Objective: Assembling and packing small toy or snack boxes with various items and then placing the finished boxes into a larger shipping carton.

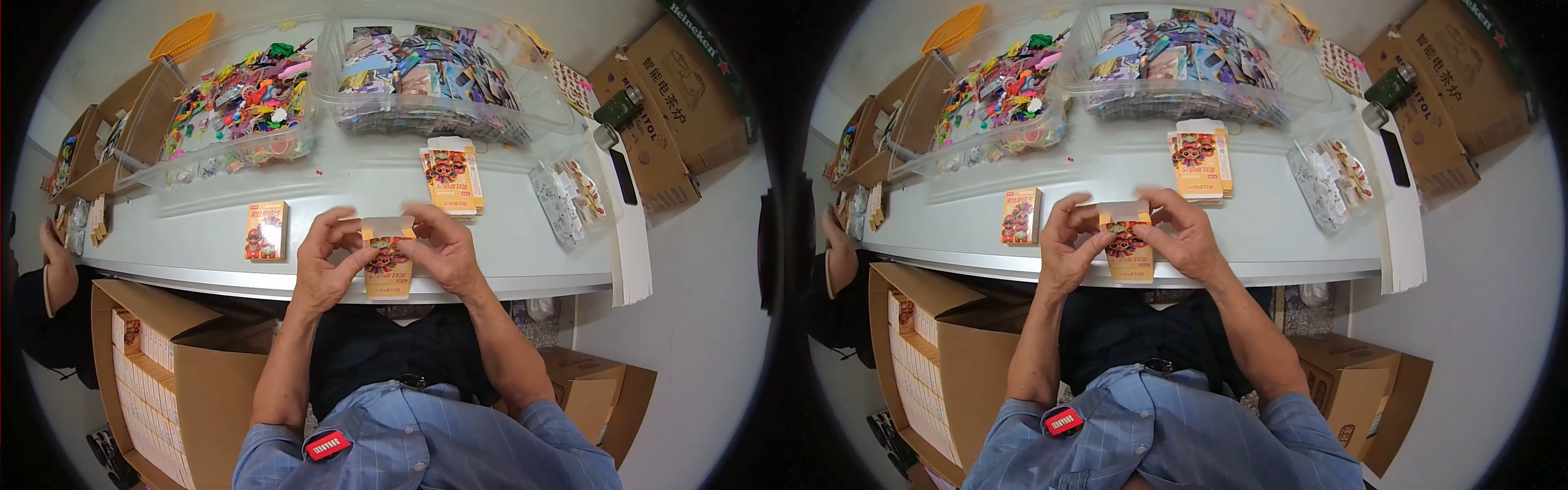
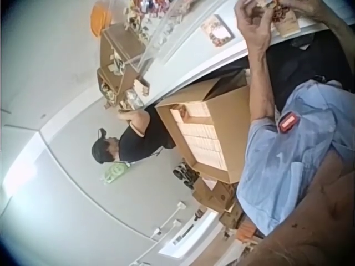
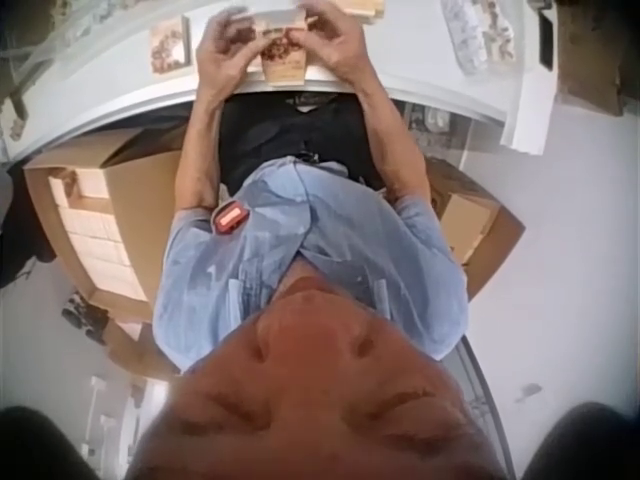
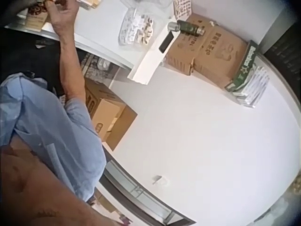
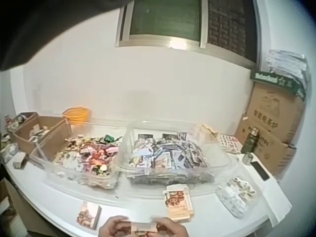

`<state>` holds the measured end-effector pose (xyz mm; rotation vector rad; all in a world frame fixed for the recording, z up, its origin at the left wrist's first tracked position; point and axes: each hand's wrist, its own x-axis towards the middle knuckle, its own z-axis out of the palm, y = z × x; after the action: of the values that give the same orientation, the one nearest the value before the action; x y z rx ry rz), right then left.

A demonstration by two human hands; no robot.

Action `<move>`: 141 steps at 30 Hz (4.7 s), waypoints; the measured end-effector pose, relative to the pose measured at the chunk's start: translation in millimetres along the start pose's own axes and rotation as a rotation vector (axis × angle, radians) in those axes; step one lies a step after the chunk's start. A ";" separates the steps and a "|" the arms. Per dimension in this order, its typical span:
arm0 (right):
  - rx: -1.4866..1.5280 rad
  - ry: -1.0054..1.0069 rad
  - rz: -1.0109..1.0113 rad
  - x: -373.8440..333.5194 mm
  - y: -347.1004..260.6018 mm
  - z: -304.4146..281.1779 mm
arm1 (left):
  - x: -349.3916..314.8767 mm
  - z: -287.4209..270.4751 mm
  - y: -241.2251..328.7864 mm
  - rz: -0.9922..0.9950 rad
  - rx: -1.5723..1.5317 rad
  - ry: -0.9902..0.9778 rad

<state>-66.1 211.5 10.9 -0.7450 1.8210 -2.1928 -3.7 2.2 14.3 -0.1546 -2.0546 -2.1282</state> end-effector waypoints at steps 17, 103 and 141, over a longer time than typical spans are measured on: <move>-0.218 -0.052 0.038 -0.4 -35.9 5.9 | -10.5 6.9 27.4 -0.172 -0.118 -0.025; -0.381 -0.229 -0.155 7.6 -23.5 -1.6 | -9.6 0.6 14.2 -0.006 0.092 -0.036; -1.646 0.046 0.208 214.2 -82.5 -196.7 | -24.2 13.2 -2.7 0.006 0.292 0.031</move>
<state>-332.5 302.4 121.3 -0.5542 3.2155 -0.1510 18.8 16.8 7.4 -0.0865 -2.3112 -1.7880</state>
